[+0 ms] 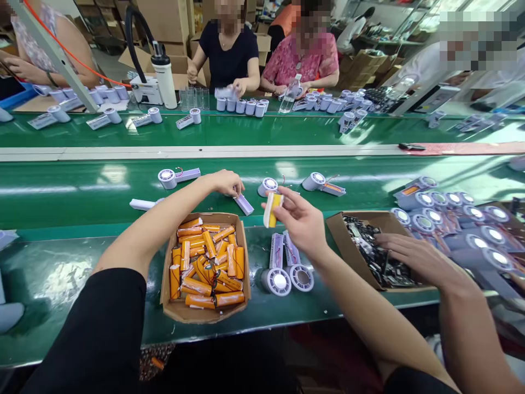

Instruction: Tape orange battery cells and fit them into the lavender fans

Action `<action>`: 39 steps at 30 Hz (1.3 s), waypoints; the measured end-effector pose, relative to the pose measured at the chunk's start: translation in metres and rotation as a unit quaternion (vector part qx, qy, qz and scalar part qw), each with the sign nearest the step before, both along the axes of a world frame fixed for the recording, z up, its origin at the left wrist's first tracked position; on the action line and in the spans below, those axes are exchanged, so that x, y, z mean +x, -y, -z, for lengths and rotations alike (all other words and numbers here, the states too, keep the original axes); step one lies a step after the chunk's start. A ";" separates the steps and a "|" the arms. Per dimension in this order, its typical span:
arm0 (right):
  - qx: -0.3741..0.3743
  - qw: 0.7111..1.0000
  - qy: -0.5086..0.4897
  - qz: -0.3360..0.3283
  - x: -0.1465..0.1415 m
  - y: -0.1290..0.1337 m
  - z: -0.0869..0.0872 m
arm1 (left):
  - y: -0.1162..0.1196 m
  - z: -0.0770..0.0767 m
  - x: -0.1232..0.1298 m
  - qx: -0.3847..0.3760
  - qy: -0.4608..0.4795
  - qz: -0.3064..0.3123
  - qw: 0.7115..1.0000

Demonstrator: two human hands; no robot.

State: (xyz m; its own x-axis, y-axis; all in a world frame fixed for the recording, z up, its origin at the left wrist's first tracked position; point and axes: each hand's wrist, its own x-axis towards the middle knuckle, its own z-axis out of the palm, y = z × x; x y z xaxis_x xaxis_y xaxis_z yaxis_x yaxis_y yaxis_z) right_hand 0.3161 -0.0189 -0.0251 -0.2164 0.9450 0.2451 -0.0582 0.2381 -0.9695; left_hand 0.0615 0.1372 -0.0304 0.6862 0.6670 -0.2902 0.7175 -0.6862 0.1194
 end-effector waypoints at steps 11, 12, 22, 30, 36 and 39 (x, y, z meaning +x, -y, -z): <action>0.105 0.918 0.382 -0.020 -0.024 -0.093 0.049 | -0.010 0.008 0.025 0.070 0.028 -0.120 0.990; 0.118 0.891 0.439 -0.013 -0.023 -0.091 0.046 | -0.011 0.009 0.028 0.072 0.032 -0.122 0.989; 0.118 0.686 0.716 -0.062 -0.043 -0.084 0.026 | 0.001 0.011 0.049 0.072 0.065 -0.194 0.976; 0.129 0.654 0.736 -0.117 -0.047 -0.097 0.030 | 0.029 0.008 0.057 0.043 0.171 -0.201 0.963; 0.148 0.735 0.661 -0.024 -0.012 -0.109 0.043 | 0.182 -0.027 -0.072 0.177 0.287 -0.246 0.909; 0.179 0.786 0.591 0.010 0.002 -0.089 0.037 | 0.310 -0.024 -0.162 0.156 0.226 -0.315 0.908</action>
